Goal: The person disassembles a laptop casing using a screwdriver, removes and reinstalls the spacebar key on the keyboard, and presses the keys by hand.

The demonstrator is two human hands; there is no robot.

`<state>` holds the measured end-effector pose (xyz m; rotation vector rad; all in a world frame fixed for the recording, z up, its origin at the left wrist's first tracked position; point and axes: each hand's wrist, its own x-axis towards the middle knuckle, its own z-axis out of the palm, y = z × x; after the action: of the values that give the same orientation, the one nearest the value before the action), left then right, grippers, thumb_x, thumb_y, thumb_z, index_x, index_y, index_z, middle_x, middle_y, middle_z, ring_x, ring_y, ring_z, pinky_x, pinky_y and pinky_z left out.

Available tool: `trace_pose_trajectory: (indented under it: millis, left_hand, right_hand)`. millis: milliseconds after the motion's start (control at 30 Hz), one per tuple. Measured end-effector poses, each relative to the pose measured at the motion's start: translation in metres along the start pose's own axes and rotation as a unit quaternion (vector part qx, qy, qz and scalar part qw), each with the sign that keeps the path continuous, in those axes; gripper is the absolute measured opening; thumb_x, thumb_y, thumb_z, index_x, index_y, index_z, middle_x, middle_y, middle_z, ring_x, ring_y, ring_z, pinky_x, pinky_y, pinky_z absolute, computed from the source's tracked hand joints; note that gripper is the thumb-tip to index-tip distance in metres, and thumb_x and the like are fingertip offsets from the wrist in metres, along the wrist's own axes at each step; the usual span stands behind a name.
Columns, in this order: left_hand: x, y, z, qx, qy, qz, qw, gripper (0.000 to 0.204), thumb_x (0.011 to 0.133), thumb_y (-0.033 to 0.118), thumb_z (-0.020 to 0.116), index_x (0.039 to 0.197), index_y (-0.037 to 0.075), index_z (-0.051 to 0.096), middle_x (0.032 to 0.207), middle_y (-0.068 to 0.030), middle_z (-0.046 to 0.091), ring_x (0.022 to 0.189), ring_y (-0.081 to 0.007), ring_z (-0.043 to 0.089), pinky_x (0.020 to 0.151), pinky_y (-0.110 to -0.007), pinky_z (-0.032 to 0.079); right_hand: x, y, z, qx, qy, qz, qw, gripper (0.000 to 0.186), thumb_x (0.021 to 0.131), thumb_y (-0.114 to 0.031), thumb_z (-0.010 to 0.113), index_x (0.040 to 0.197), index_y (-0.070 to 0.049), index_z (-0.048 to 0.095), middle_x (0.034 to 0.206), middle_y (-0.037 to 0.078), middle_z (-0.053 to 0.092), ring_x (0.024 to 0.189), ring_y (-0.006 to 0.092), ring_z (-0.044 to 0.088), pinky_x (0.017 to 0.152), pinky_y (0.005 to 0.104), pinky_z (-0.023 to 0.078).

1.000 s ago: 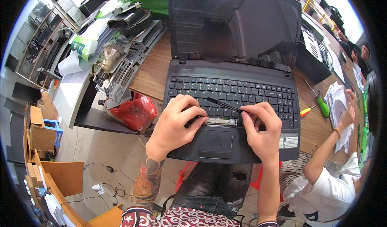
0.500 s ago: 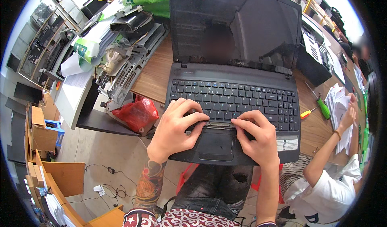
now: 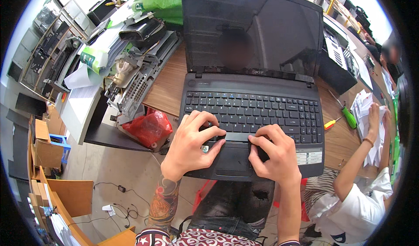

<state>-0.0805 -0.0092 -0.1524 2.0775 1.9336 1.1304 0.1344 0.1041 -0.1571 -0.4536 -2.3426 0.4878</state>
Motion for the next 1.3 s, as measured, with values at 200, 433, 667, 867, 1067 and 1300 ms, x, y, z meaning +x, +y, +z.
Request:
trace_pose_trajectory:
  millis: [200, 433, 667, 867, 1067, 1300]
  left_hand:
    - [-0.010, 0.025, 0.008, 0.160, -0.033, 0.046, 0.986, 0.034, 0.081, 0.012, 0.075, 0.113, 0.002, 0.070, 0.113, -0.0084, 0.065, 0.105, -0.0258, 0.061, 0.092, -0.044, 0.042]
    - [-0.031, 0.064, 0.014, 0.154, -0.178, -0.002, 0.972, 0.105, 0.078, 0.065, 0.074, 0.145, -0.011, 0.048, 0.157, -0.0258, 0.044, 0.149, -0.0351, 0.041, 0.122, -0.057, 0.023]
    - [-0.033, 0.060, 0.030, 0.260, -0.159, 0.017, 0.952, 0.093, 0.067, 0.025, 0.074, 0.149, -0.009, 0.047, 0.158, -0.0228, 0.043, 0.149, -0.0324, 0.041, 0.124, -0.051, 0.029]
    - [-0.033, 0.062, 0.033, 0.193, -0.129, -0.010, 0.973, 0.088, 0.064, 0.017, 0.071, 0.145, -0.010, 0.051, 0.154, -0.0235, 0.049, 0.145, -0.0332, 0.047, 0.122, -0.050, 0.033]
    - [-0.032, 0.062, 0.037, 0.180, -0.108, -0.002, 0.978, 0.099, 0.052, 0.012, 0.078, 0.144, -0.010, 0.050, 0.150, -0.0265, 0.050, 0.140, -0.0401, 0.050, 0.120, -0.050, 0.037]
    - [-0.027, 0.068, 0.032, 0.175, -0.134, -0.036, 0.975, 0.088, 0.068, 0.011, 0.070, 0.149, -0.010, 0.044, 0.149, -0.0220, 0.047, 0.143, -0.0359, 0.043, 0.122, -0.047, 0.034]
  right_hand:
    - [0.001, -0.001, -0.001, -0.020, -0.006, -0.022, 1.000, 0.014, 0.075, -0.007, 0.076, 0.087, -0.001, 0.071, 0.090, 0.009, 0.065, 0.077, 0.0260, 0.062, 0.065, 0.0366, 0.054]
    - [0.000, -0.002, 0.002, -0.041, -0.018, -0.024, 0.999, 0.014, 0.076, -0.009, 0.075, 0.087, -0.001, 0.070, 0.092, 0.008, 0.067, 0.078, 0.0246, 0.062, 0.066, 0.0363, 0.055]
    - [0.001, -0.001, 0.000, -0.033, -0.016, -0.037, 0.999, 0.017, 0.075, -0.010, 0.075, 0.088, 0.000, 0.071, 0.094, 0.008, 0.068, 0.078, 0.0240, 0.062, 0.068, 0.0355, 0.052]
    - [-0.001, 0.000, 0.000, -0.037, -0.010, -0.046, 0.998, 0.017, 0.074, -0.009, 0.074, 0.088, 0.000, 0.072, 0.094, 0.008, 0.068, 0.079, 0.0238, 0.061, 0.069, 0.0356, 0.049]
    - [-0.001, -0.002, -0.001, -0.069, -0.013, -0.051, 0.996, 0.017, 0.075, -0.011, 0.074, 0.089, -0.001, 0.072, 0.094, 0.007, 0.068, 0.080, 0.0234, 0.061, 0.070, 0.0360, 0.048]
    - [-0.007, -0.026, -0.011, -0.138, -0.077, -0.018, 0.987, 0.041, 0.080, -0.026, 0.077, 0.108, 0.004, 0.072, 0.111, 0.012, 0.069, 0.094, 0.0251, 0.063, 0.085, 0.0393, 0.048]
